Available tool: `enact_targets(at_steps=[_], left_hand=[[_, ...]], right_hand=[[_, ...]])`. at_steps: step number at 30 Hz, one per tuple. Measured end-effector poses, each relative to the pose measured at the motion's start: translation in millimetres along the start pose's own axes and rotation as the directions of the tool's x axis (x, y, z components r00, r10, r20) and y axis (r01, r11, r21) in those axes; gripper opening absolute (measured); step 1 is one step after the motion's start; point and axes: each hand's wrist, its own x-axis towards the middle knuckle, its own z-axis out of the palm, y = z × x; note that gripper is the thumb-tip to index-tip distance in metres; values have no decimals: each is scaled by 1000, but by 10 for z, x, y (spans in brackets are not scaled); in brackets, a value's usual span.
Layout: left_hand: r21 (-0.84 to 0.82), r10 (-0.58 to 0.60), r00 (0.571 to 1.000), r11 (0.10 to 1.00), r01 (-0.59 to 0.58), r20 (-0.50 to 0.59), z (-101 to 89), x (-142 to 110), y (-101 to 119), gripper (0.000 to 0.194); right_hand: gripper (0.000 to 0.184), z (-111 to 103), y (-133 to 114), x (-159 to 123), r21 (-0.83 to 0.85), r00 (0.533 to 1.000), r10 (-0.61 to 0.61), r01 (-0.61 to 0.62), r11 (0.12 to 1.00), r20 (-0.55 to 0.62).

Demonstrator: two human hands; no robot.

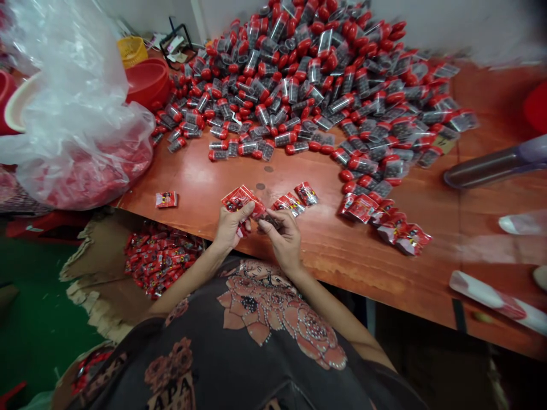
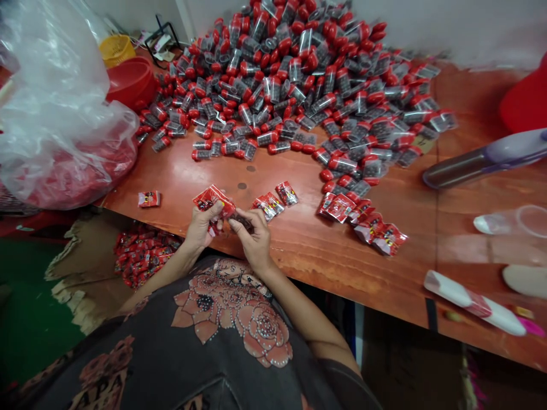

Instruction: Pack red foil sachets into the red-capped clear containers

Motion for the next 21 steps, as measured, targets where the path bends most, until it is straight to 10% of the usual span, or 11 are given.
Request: enact_targets(at_steps=[21], left_hand=[[85, 55, 998, 995, -54, -9, 34, -16, 100, 53]], right_hand=[[32, 7, -37, -13, 21, 998, -48, 47, 999, 40]])
